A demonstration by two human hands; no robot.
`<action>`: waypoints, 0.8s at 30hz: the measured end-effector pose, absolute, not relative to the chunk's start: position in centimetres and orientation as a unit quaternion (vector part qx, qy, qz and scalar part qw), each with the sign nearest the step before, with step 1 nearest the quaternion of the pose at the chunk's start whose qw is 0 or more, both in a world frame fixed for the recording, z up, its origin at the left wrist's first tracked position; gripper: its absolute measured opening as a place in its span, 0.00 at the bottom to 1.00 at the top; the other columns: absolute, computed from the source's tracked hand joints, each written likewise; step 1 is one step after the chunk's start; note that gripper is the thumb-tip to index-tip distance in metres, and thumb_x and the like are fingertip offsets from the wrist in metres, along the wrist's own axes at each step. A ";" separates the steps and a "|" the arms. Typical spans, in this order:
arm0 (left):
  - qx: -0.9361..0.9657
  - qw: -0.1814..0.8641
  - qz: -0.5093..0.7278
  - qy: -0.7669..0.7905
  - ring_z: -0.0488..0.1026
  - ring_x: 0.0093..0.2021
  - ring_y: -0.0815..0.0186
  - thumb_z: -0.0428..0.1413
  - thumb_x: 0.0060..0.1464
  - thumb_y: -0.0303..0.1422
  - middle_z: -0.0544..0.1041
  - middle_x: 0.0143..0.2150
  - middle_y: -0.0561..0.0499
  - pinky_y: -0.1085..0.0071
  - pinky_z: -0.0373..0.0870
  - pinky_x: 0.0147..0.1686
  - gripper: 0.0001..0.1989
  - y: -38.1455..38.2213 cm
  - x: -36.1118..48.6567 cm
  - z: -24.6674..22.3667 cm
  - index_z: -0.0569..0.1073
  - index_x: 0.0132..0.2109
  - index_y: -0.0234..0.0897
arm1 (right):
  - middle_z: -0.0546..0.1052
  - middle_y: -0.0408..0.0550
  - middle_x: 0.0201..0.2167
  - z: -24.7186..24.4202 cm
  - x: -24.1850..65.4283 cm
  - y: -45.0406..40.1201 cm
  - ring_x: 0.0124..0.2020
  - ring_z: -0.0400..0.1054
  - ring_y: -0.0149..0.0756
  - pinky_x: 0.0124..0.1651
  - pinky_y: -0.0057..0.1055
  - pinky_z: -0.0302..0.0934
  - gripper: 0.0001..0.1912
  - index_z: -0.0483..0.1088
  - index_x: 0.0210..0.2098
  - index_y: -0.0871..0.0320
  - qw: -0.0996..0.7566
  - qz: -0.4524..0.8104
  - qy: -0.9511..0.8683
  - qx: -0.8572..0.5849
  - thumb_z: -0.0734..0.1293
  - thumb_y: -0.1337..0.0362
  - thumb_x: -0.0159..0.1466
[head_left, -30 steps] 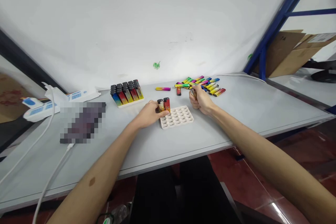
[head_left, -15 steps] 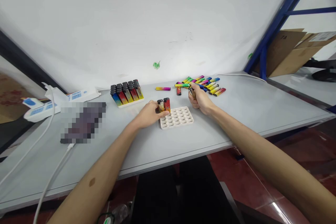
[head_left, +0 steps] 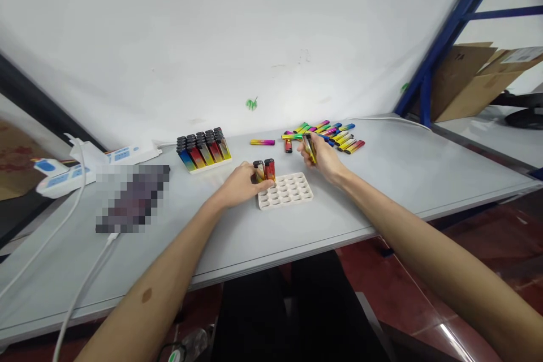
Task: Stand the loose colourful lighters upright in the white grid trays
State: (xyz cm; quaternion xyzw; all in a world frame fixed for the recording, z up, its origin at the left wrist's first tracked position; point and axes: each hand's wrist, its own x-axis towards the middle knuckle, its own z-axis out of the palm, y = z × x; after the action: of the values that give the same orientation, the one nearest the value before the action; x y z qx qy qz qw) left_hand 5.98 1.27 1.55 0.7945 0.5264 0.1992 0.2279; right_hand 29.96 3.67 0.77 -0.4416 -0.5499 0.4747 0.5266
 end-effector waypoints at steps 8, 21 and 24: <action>0.780 0.299 0.234 0.496 0.76 0.42 0.57 0.61 0.47 0.51 0.81 0.42 0.46 0.63 0.71 0.42 0.23 1.5 6.2 1.3 0.79 0.40 0.36 | 0.80 0.46 0.34 1.4 29.4 2.3 0.42 0.74 0.37 0.43 0.32 0.64 0.20 0.67 0.39 0.55 0.490 0.451 -0.651 -0.364 0.73 0.49 0.57; 0.734 0.316 0.286 0.529 0.74 0.33 0.61 0.67 0.37 0.52 0.78 0.29 0.52 0.67 0.68 0.31 0.25 1.2 7.1 0.8 0.74 0.35 0.36 | 0.78 0.42 0.29 0.9 27.9 1.5 0.32 0.72 0.33 0.41 0.32 0.63 0.13 0.67 0.37 0.56 0.418 0.370 -0.756 -0.342 0.73 0.58 0.58; 0.730 0.324 0.289 0.527 0.74 0.31 0.62 0.67 0.38 0.51 0.77 0.27 0.54 0.68 0.66 0.29 0.24 1.2 7.3 0.7 0.74 0.34 0.37 | 0.78 0.45 0.32 1.1 28.0 1.5 0.35 0.70 0.34 0.41 0.32 0.61 0.13 0.69 0.35 0.57 0.403 0.299 -0.782 -0.369 0.69 0.53 0.63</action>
State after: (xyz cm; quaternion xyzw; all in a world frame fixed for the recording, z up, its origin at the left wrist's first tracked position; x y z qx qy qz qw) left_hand 7.26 1.24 0.67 0.7302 0.5274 0.2892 0.3242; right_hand 28.03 1.51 1.10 -0.3692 -0.7825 0.2988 0.4027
